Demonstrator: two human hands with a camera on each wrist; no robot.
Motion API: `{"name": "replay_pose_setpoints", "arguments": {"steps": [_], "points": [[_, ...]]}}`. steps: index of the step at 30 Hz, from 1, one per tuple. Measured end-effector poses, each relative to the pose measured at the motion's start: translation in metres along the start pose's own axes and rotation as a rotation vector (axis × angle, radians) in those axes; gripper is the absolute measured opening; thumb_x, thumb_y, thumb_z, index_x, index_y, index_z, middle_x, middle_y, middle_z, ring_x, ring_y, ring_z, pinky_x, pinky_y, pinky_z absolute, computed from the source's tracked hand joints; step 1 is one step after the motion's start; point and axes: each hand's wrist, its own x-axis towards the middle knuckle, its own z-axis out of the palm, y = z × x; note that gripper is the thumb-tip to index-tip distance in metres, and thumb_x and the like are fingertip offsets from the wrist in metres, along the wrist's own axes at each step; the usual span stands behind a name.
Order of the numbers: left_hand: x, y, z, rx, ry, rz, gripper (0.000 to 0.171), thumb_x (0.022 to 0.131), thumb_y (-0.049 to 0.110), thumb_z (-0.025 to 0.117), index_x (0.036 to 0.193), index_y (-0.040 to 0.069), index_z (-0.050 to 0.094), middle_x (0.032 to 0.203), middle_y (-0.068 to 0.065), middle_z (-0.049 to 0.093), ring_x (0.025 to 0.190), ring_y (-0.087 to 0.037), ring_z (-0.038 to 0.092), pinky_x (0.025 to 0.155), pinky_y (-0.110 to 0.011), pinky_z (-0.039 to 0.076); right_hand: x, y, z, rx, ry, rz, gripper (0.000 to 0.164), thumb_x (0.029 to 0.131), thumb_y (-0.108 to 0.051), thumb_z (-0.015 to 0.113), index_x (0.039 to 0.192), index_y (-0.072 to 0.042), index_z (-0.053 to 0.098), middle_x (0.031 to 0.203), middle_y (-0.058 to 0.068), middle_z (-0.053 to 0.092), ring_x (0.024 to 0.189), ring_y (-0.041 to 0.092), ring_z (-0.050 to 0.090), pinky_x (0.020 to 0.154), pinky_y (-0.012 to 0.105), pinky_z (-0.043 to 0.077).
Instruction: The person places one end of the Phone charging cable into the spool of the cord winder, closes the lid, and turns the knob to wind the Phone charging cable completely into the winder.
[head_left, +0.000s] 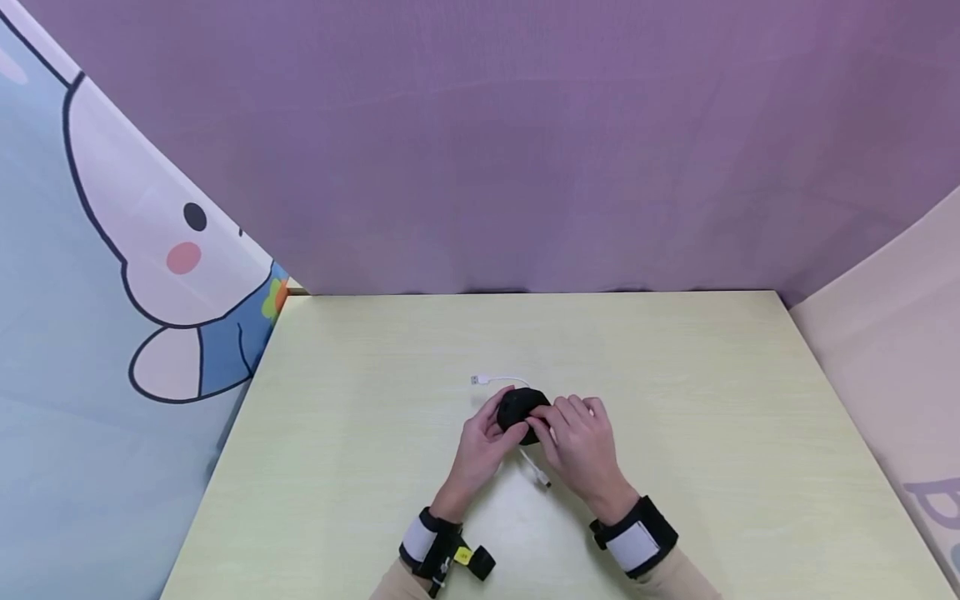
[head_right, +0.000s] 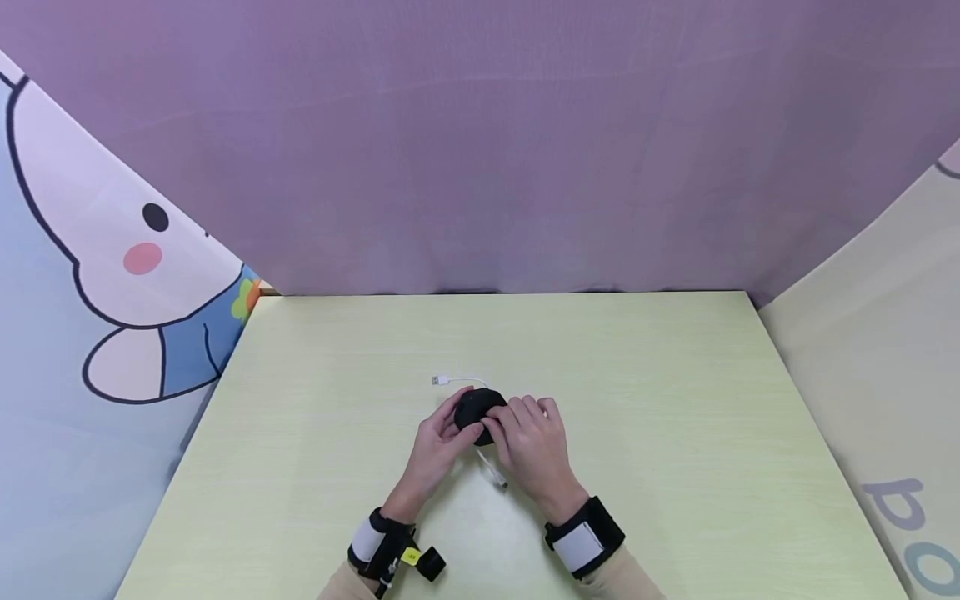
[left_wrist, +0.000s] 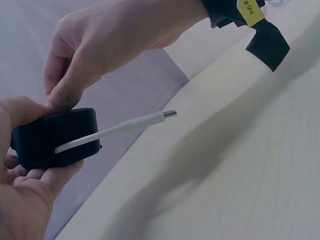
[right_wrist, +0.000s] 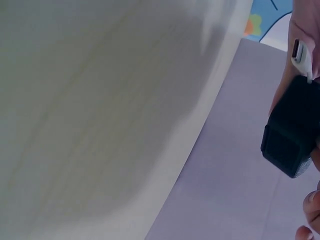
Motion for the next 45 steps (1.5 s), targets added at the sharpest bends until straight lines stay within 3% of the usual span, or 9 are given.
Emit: {"name": "replay_pose_setpoints", "arguments": {"steps": [20,31,45], "points": [[0.0,0.002,0.004,-0.002,0.005,0.014,0.063,0.098,-0.001,0.065,0.154,-0.007,0.038,0.141,-0.034,0.056,0.105,-0.005,0.068,0.09,-0.02,0.057,0.004,-0.009,-0.001,-0.006,-0.011,0.097,0.04,0.106,-0.034,0.056,0.081,-0.006,0.07,0.07,0.004,0.063,0.064,0.024,0.06,0.069,0.041,0.043],[0.0,0.004,0.005,0.029,0.0,0.012,0.063,0.098,0.001,0.066,0.154,-0.009,0.037,0.141,-0.033,0.057,0.105,-0.003,0.069,0.092,-0.021,0.056,0.008,-0.012,-0.003,0.12,-0.055,0.244,0.017,0.086,-0.015,0.081,0.074,-0.008,0.07,0.068,0.0,0.067,0.063,0.02,0.062,0.068,0.037,0.041],[0.002,0.002,0.005,0.042,0.002,0.024,0.064,0.098,-0.001,0.066,0.153,-0.011,0.036,0.141,-0.033,0.056,0.106,-0.002,0.068,0.091,-0.02,0.056,0.011,-0.017,-0.004,0.221,-0.051,0.384,0.021,0.086,-0.011,0.081,0.069,-0.01,0.068,0.066,-0.001,0.067,0.058,0.021,0.061,0.066,0.034,0.037]]}}
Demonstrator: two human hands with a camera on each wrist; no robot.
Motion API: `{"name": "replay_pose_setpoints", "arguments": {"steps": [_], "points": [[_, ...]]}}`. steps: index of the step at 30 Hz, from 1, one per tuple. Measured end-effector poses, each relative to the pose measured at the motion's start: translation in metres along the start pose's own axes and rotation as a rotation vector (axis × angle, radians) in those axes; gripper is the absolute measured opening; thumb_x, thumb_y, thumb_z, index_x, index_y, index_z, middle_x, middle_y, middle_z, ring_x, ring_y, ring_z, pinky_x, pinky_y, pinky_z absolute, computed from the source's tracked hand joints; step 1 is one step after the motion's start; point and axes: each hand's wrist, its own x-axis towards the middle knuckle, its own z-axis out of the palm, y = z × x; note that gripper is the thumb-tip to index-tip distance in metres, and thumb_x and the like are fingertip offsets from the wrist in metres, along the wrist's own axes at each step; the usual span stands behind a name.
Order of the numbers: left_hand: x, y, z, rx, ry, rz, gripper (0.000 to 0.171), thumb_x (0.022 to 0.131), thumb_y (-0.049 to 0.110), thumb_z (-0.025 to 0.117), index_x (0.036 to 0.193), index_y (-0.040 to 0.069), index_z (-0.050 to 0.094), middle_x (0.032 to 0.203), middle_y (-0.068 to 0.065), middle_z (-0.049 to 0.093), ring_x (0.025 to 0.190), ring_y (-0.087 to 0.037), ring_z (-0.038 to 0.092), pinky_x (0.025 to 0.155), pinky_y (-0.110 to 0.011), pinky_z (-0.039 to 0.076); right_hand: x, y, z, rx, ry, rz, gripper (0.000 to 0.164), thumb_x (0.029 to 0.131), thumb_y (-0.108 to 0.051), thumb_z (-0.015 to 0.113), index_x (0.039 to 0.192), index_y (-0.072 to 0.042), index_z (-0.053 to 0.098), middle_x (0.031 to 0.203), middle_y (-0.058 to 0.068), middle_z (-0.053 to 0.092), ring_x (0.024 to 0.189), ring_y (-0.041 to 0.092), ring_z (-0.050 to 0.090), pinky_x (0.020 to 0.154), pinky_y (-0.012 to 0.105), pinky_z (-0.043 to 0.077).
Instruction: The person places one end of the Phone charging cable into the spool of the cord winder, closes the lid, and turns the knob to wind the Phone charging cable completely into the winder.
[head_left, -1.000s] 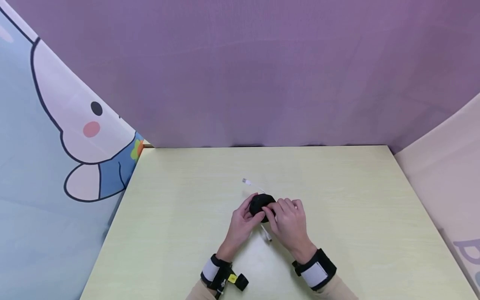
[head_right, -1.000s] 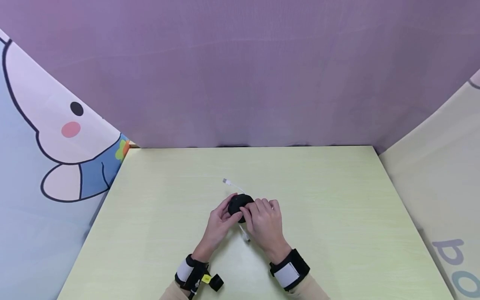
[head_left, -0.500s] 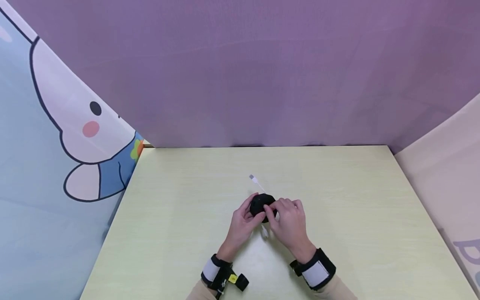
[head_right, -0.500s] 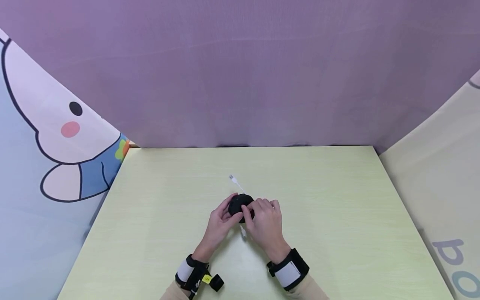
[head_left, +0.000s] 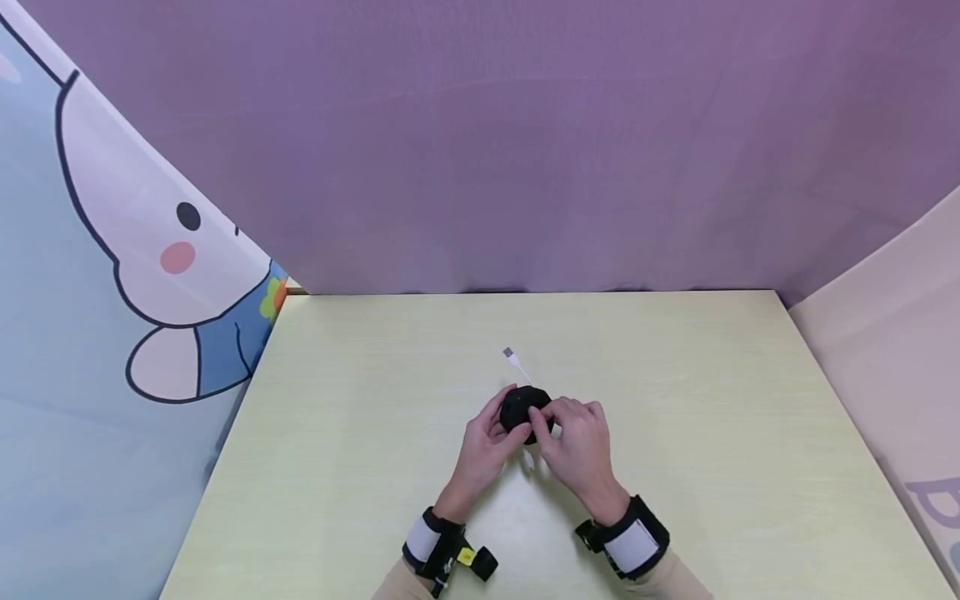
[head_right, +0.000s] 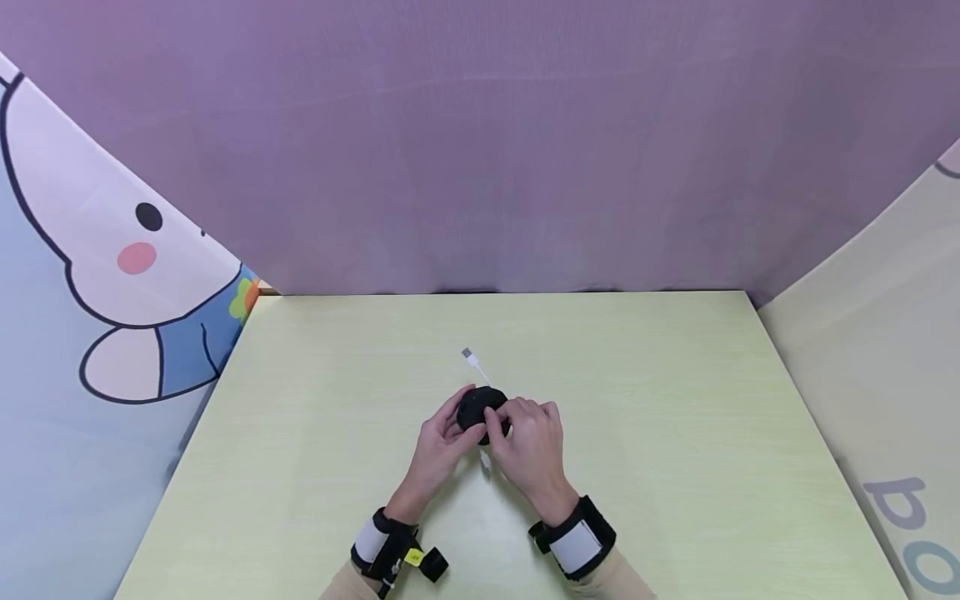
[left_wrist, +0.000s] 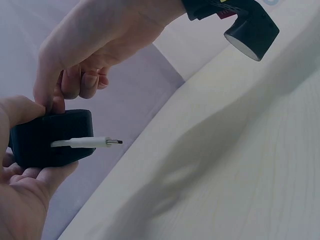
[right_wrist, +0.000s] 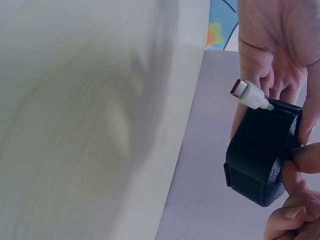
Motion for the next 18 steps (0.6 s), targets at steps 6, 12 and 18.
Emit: {"name": "replay_pose_setpoints", "arguments": {"steps": [6,12,18], "points": [[-0.0006,-0.0005,0.0006,0.0,0.004,0.0,0.064,0.098,-0.001,0.066,0.154,-0.01,0.036,0.142,-0.033,0.056,0.107,-0.002,0.068,0.091,-0.02,0.056,-0.0013,-0.0024,0.001,0.014,-0.003,0.056,0.022,0.086,-0.011,0.079,0.068,-0.011,0.067,0.066,-0.002,0.067,0.059,0.021,0.06,0.067,0.034,0.035],[-0.0007,-0.0007,0.0016,0.005,0.008,0.007,0.063,0.097,-0.002,0.066,0.154,-0.009,0.037,0.141,-0.032,0.057,0.108,-0.005,0.068,0.092,-0.021,0.056,-0.0023,-0.0037,0.0019,0.016,0.002,0.085,0.022,0.087,-0.011,0.077,0.068,-0.011,0.066,0.066,0.0,0.067,0.06,0.023,0.06,0.069,0.035,0.034],[-0.0014,0.0003,0.0035,0.008,0.017,0.0,0.063,0.097,-0.001,0.066,0.154,-0.007,0.039,0.14,-0.032,0.058,0.109,-0.009,0.069,0.092,-0.022,0.057,-0.0023,-0.004,0.0027,0.016,0.02,0.107,0.022,0.086,-0.009,0.076,0.067,-0.01,0.066,0.061,-0.003,0.062,0.055,0.017,0.054,0.069,0.034,0.031]]}}
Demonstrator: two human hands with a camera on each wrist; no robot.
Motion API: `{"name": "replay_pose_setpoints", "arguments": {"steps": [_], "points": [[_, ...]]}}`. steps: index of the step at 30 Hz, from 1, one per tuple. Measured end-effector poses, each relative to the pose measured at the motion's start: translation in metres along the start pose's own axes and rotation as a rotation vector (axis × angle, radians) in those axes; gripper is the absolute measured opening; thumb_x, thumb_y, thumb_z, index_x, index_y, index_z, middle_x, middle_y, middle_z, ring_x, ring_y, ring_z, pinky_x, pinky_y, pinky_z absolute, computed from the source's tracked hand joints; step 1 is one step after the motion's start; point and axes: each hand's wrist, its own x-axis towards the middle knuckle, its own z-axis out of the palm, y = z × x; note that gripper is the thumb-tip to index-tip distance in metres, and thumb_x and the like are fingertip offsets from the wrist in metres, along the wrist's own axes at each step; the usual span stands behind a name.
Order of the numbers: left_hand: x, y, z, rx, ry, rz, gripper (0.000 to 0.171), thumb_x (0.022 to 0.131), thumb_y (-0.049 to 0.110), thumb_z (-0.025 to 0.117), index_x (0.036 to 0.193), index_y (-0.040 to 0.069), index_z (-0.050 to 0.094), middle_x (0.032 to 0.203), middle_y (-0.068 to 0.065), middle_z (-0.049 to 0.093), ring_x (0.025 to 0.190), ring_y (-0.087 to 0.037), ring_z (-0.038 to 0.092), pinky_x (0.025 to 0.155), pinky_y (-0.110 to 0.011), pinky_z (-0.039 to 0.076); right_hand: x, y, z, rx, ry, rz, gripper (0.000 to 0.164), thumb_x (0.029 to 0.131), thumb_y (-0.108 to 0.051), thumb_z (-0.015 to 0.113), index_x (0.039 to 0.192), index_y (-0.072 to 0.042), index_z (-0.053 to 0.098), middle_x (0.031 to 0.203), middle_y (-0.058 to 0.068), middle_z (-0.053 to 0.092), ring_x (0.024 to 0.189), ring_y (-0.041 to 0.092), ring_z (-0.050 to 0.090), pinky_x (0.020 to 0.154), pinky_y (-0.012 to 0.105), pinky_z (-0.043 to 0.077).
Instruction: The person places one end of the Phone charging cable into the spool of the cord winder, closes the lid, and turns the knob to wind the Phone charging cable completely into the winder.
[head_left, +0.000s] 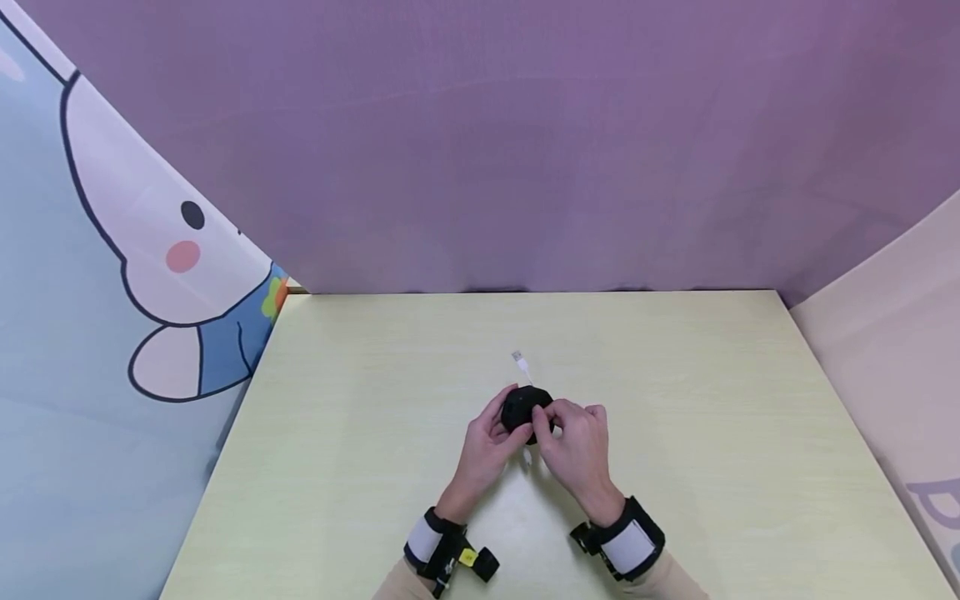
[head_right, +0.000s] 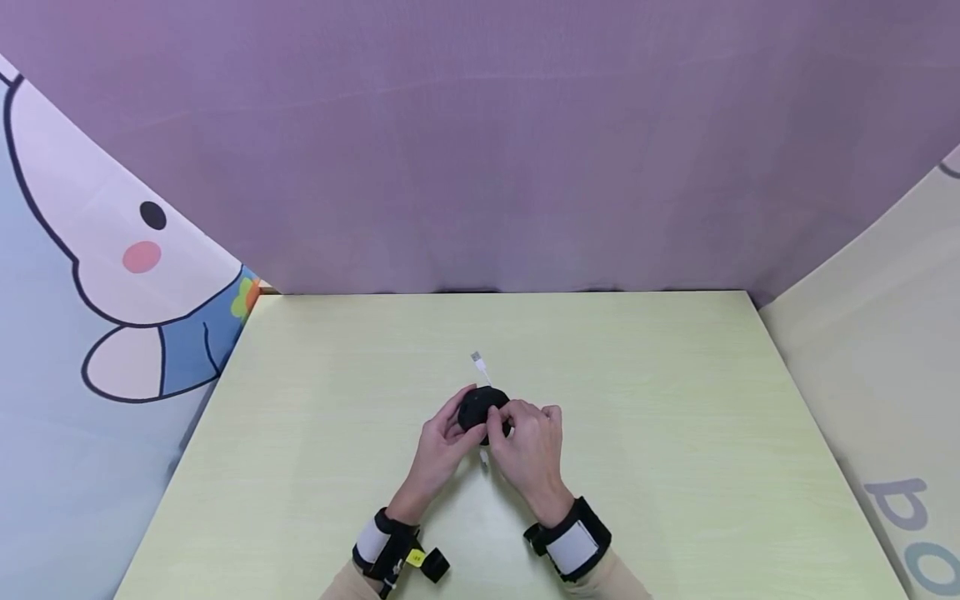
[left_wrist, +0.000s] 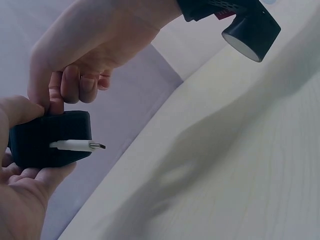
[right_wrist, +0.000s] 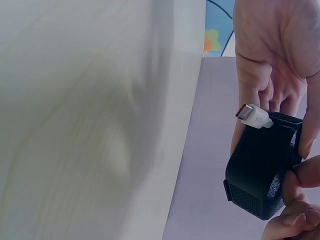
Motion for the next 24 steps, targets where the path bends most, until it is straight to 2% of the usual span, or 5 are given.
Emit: {"name": "replay_pose_setpoints", "arguments": {"steps": [6,12,15,21,24], "points": [[-0.001,0.0,0.0,0.014,0.001,0.001,0.063,0.097,-0.001,0.066,0.154,-0.005,0.041,0.14,-0.031,0.059,0.11,-0.012,0.069,0.091,-0.022,0.057,0.0,0.0,0.001,0.003,0.015,0.002,0.022,0.084,-0.007,0.077,0.065,-0.01,0.065,0.056,-0.007,0.054,0.052,0.006,0.042,0.068,0.032,0.027],[-0.001,-0.001,0.0,0.015,0.0,0.011,0.063,0.097,-0.001,0.066,0.154,-0.007,0.039,0.139,-0.032,0.058,0.108,-0.009,0.069,0.091,-0.021,0.057,-0.001,0.0,0.001,0.014,0.004,0.015,0.024,0.084,-0.007,0.076,0.064,-0.011,0.064,0.054,-0.008,0.05,0.051,0.004,0.039,0.068,0.032,0.026],[-0.001,-0.002,0.0,0.015,0.003,0.008,0.063,0.097,-0.002,0.066,0.153,-0.008,0.039,0.14,-0.032,0.058,0.111,-0.013,0.069,0.091,-0.022,0.057,-0.001,0.001,0.001,0.009,-0.003,0.007,0.024,0.085,-0.008,0.076,0.065,-0.012,0.063,0.057,-0.007,0.052,0.053,0.008,0.042,0.069,0.032,0.027],[-0.001,-0.002,-0.001,0.016,0.006,-0.004,0.063,0.098,0.0,0.066,0.154,-0.008,0.039,0.138,-0.032,0.059,0.114,-0.034,0.069,0.091,-0.022,0.057,-0.001,0.005,0.0,-0.009,0.005,-0.079,0.023,0.085,-0.011,0.078,0.07,-0.013,0.06,0.065,-0.003,0.057,0.061,0.016,0.051,0.07,0.035,0.033],[-0.001,-0.002,-0.002,0.02,0.009,-0.007,0.063,0.098,0.001,0.067,0.154,-0.008,0.039,0.136,-0.033,0.06,0.112,-0.032,0.07,0.09,-0.023,0.057,0.001,0.01,-0.002,0.007,-0.003,-0.151,0.017,0.085,-0.012,0.078,0.078,-0.013,0.063,0.069,-0.003,0.056,0.065,0.013,0.049,0.072,0.035,0.034]]}}
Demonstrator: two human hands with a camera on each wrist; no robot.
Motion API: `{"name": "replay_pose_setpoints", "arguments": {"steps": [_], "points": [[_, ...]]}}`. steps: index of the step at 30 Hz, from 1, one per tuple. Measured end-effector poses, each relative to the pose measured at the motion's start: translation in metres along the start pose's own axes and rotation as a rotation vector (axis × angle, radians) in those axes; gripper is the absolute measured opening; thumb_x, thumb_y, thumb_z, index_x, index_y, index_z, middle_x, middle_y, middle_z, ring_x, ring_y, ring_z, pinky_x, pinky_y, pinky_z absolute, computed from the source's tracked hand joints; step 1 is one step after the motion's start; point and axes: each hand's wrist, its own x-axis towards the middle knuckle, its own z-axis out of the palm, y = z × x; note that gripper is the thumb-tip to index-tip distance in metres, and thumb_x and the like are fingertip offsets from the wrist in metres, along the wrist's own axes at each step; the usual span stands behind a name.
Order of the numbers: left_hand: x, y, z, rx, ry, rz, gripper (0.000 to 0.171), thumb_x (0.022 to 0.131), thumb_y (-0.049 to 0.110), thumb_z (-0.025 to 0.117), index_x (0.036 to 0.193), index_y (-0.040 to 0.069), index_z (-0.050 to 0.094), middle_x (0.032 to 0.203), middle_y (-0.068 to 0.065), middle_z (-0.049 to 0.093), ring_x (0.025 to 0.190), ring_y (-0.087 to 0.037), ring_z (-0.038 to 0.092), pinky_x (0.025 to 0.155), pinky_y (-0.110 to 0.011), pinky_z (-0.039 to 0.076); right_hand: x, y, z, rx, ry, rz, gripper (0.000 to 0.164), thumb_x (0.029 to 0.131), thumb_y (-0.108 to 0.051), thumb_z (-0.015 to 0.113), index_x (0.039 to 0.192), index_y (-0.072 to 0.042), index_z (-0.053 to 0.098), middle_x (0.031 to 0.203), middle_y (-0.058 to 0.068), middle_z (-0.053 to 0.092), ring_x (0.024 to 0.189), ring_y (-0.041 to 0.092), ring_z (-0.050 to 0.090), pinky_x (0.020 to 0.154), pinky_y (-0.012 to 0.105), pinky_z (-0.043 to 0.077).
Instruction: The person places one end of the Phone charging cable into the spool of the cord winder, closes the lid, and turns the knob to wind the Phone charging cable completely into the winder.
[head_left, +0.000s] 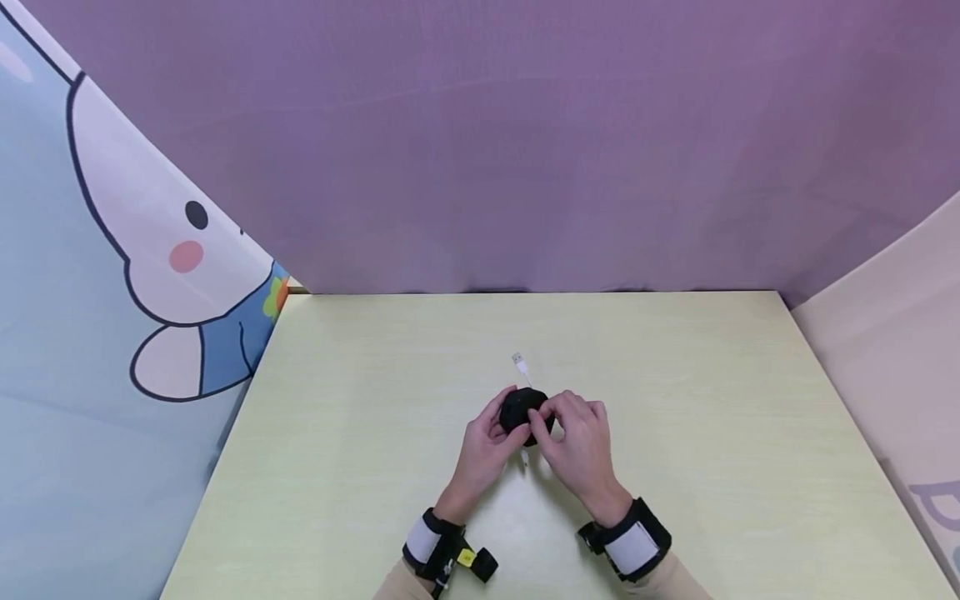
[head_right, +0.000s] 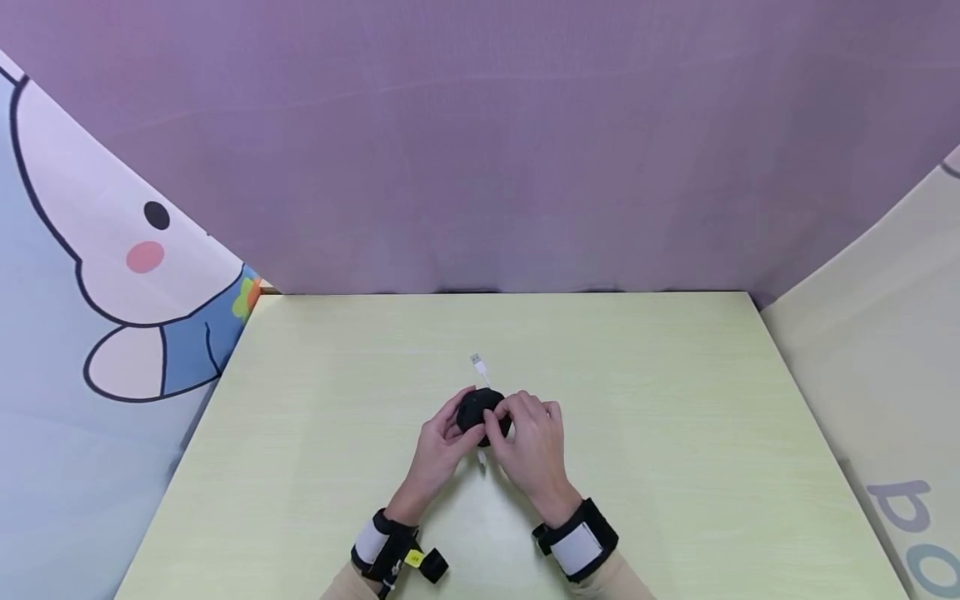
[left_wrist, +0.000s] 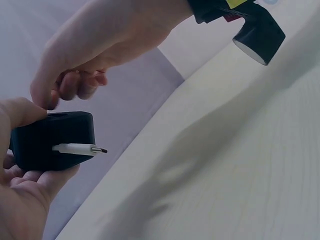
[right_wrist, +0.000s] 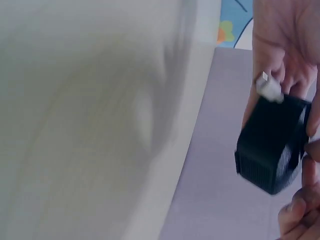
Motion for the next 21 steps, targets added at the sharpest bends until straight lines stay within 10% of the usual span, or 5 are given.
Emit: {"name": "replay_pose_setpoints", "arguments": {"steps": [11,21], "points": [[-0.001,-0.001,-0.001,-0.016,-0.017,0.008,0.064,0.098,0.001,0.065,0.154,-0.011,0.036,0.138,-0.032,0.059,0.107,-0.008,0.069,0.091,-0.022,0.057,0.004,0.019,-0.012,0.008,-0.126,-0.266,0.013,0.082,-0.01,0.079,0.095,-0.013,0.076,0.09,-0.001,0.062,0.081,0.017,0.059,0.077,0.037,0.039],[-0.003,-0.001,-0.003,-0.017,-0.015,0.0,0.064,0.097,0.0,0.066,0.154,-0.009,0.038,0.141,-0.032,0.057,0.114,-0.021,0.069,0.093,-0.024,0.057,0.008,0.028,-0.019,-0.149,-0.168,-0.411,0.019,0.084,-0.019,0.081,0.103,-0.02,0.08,0.095,-0.002,0.062,0.079,0.017,0.057,0.079,0.04,0.042]]}}
